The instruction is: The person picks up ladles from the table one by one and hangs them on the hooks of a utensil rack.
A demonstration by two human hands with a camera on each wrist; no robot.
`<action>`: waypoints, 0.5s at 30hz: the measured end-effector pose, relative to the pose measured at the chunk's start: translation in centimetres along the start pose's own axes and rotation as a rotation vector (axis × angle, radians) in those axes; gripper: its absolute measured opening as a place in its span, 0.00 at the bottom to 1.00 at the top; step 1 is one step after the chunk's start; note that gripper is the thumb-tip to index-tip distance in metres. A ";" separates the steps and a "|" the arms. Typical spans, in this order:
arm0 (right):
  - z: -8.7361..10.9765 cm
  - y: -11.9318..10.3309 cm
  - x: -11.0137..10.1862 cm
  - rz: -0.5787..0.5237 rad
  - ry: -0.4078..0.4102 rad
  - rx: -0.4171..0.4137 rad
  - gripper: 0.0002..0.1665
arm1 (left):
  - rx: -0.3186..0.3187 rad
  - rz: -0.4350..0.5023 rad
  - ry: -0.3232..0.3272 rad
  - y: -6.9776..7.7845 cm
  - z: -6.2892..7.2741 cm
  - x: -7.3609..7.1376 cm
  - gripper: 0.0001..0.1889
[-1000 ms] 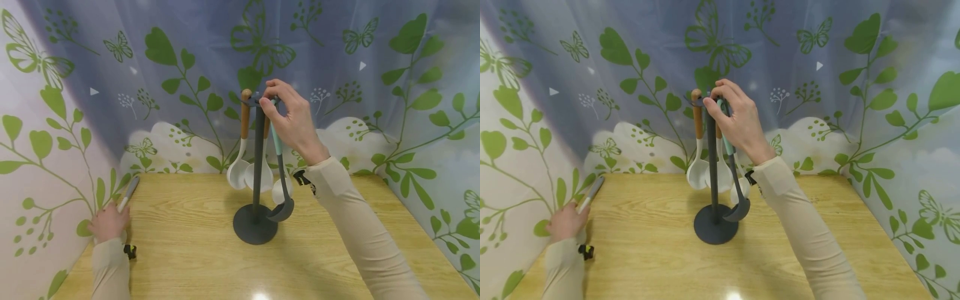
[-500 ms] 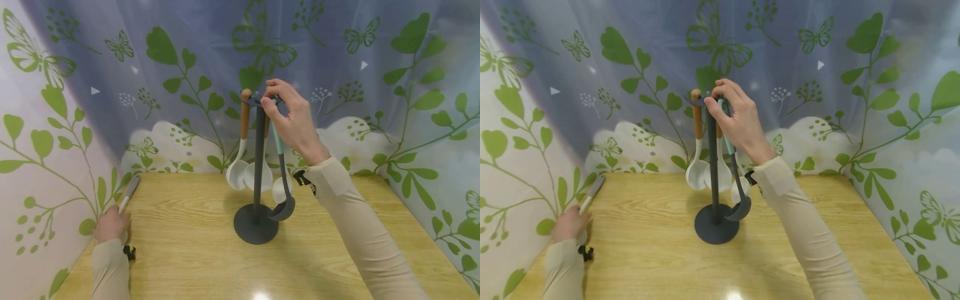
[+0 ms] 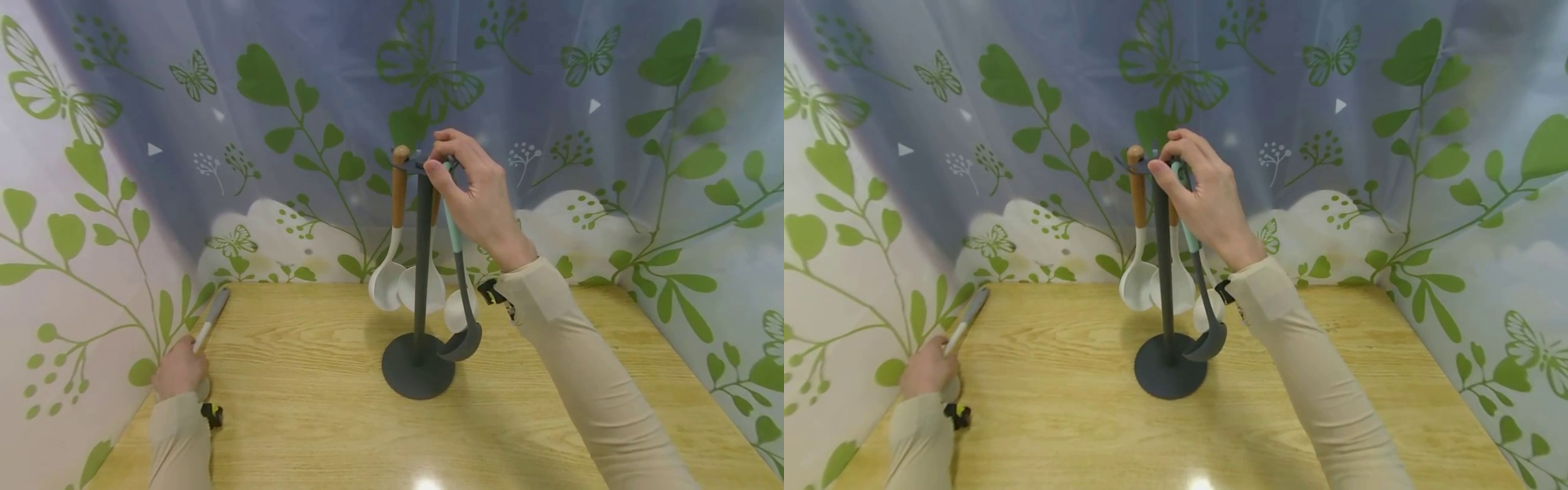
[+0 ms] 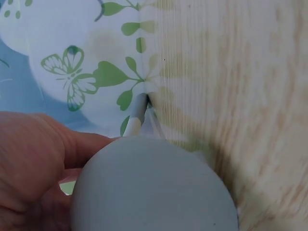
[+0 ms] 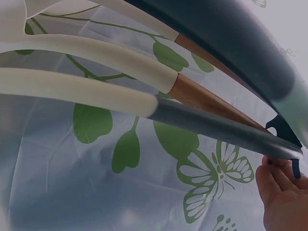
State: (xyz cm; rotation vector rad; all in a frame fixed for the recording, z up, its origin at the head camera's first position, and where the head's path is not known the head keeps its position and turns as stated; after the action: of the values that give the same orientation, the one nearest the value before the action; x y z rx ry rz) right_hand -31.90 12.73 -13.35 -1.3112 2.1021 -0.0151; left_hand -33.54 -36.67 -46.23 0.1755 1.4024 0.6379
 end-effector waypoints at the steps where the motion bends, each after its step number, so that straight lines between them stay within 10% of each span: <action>1: 0.0 0.0 0.0 0.001 0.001 -0.004 0.40 | -0.004 0.003 0.006 -0.1 0.0 0.0 0.26; 15: 0.0 0.0 0.0 0.009 0.014 -0.024 0.40 | -0.055 0.068 0.113 -0.5 0.5 -1.0 0.20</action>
State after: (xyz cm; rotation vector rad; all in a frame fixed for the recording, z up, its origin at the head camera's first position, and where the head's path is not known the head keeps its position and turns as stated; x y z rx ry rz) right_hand -31.90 12.72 -13.29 -1.3193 2.1258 0.0048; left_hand -32.91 -37.42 -45.55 0.1457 1.4904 0.7513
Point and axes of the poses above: each hand's wrist, its own z-axis away from the middle knuckle, its own x-axis out of the palm, y = z × x, the point moved 9 cm from there along -z, towards the middle knuckle, and after that the axes turned 10 degrees about -y, right-handed, at the moved point
